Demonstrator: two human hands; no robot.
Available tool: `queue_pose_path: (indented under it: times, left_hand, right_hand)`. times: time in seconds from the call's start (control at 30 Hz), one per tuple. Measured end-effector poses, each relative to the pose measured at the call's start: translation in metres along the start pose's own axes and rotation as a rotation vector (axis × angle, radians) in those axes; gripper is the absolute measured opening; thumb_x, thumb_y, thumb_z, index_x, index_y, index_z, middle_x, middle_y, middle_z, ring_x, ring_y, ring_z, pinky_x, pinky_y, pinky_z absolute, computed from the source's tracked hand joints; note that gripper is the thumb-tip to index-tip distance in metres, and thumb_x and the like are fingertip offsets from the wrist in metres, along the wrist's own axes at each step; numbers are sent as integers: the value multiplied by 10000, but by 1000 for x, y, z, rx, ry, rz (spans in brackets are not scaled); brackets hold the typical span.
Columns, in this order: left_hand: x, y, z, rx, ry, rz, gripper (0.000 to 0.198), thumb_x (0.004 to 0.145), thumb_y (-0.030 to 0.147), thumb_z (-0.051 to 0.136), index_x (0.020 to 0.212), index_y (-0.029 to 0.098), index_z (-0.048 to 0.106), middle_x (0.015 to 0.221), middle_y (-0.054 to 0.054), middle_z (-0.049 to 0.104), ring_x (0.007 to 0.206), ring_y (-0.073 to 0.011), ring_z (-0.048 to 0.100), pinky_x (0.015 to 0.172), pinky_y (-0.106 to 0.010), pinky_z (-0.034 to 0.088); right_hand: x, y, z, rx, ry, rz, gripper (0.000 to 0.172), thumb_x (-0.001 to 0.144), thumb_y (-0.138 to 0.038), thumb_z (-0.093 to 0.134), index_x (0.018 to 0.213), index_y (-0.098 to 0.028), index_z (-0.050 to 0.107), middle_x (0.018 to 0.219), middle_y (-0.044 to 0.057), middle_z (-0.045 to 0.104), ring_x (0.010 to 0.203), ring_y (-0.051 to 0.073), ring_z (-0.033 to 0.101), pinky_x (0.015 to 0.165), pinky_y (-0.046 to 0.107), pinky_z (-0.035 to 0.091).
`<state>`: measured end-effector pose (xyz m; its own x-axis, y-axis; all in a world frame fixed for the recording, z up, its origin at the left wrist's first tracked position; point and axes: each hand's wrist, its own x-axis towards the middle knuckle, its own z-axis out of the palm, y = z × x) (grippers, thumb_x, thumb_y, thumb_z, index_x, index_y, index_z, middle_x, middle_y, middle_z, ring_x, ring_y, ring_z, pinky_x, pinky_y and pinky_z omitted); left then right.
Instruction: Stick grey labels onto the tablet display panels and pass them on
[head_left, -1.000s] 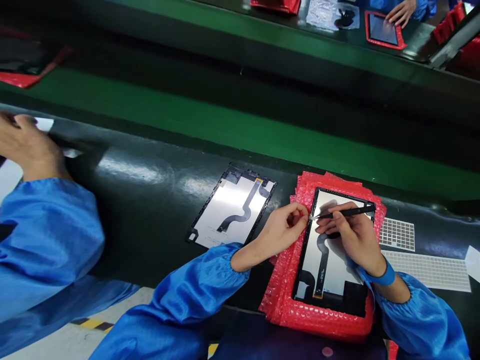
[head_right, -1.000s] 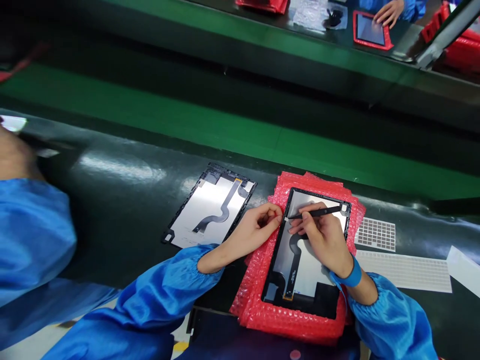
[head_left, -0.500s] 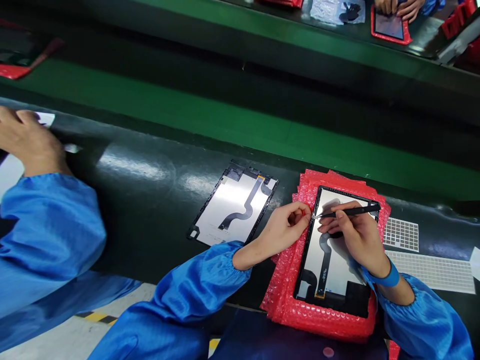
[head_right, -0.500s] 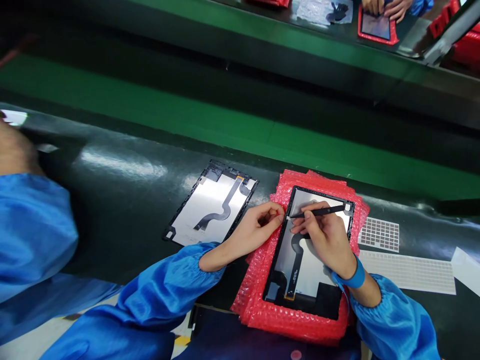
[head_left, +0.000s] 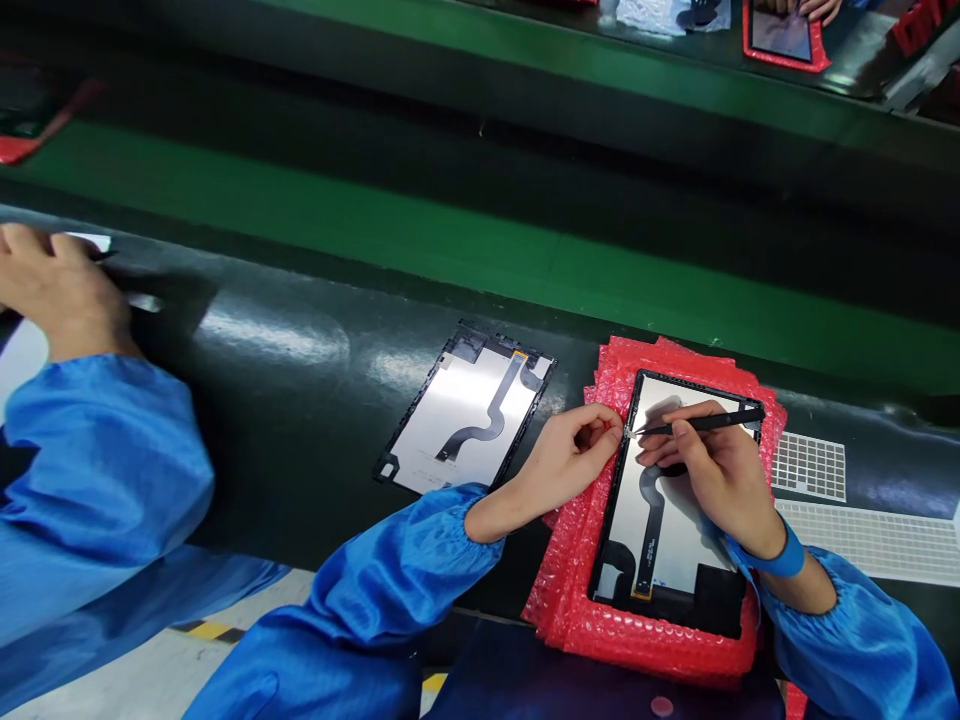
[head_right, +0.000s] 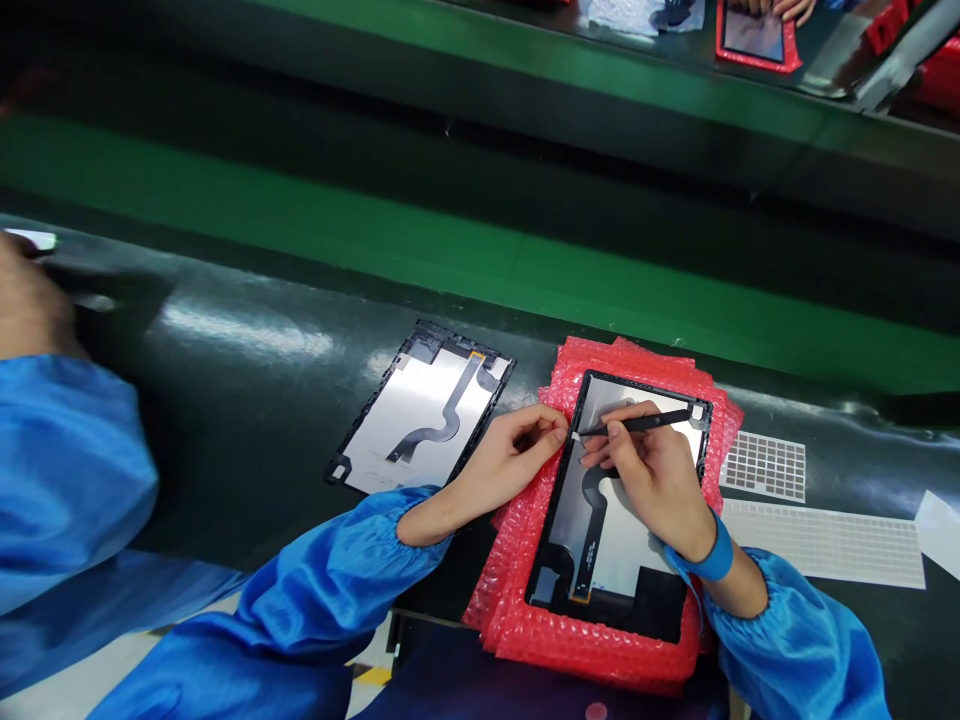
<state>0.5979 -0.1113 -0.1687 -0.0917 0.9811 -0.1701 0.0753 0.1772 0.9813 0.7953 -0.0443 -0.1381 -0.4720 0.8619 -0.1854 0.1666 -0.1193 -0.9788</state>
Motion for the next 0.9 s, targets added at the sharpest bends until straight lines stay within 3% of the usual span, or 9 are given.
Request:
queue_pose_path:
  times: [0.2, 0.33, 0.5, 0.57, 0.7, 0.9]
  left_hand:
    - [0, 4, 2, 30, 16, -32, 194, 961, 362, 617, 855, 204, 654, 674, 42, 492, 635, -129, 445, 587, -288, 342]
    - [3, 8, 7, 175, 62, -44, 202, 905, 352, 672, 779, 221, 583, 634, 61, 471, 592, -118, 432, 570, -280, 320]
    - [2, 8, 4, 245, 126, -24, 175, 938, 376, 659, 998, 235, 574, 625, 85, 519, 562, -129, 479, 558, -270, 325]
    - [-1, 5, -1, 225, 112, -25, 204, 981, 423, 620, 1009, 222, 597, 641, 65, 561, 575, -136, 514, 558, -271, 342]
    - [-10, 2, -10, 225, 17, -48, 280, 957, 441, 646, 822, 196, 631, 721, 4, 645, 626, -138, 552, 574, -268, 384]
    - [-18, 27, -3, 266, -12, 66, 252, 1002, 374, 585, 815, 205, 589, 709, 20, 576, 646, -139, 498, 583, -268, 350]
  right_hand:
    - [2, -6, 2, -48, -13, 14, 386, 1038, -575, 666, 1069, -190, 666, 863, 81, 832, 709, 219, 837, 637, 306, 698]
    - [5, -4, 3, -37, 17, 32, 409, 1016, -596, 686, 1058, -190, 668, 857, 75, 829, 695, 208, 832, 633, 292, 692]
    - [1, -5, 1, 97, 80, -5, 411, 981, -611, 729, 1009, -209, 652, 784, 55, 824, 630, 216, 820, 564, 298, 683]
    - [-7, -6, -7, 137, 119, -66, 365, 995, -578, 731, 1008, -220, 660, 779, 49, 829, 618, 219, 818, 562, 311, 686]
    - [-21, 0, -29, 101, 204, -145, 280, 1014, -513, 736, 1031, -236, 693, 807, 50, 841, 658, 228, 829, 648, 359, 707]
    - [-26, 32, -43, 145, 339, -228, 263, 1022, -489, 715, 1041, -229, 688, 808, 48, 839, 654, 234, 822, 647, 364, 679]
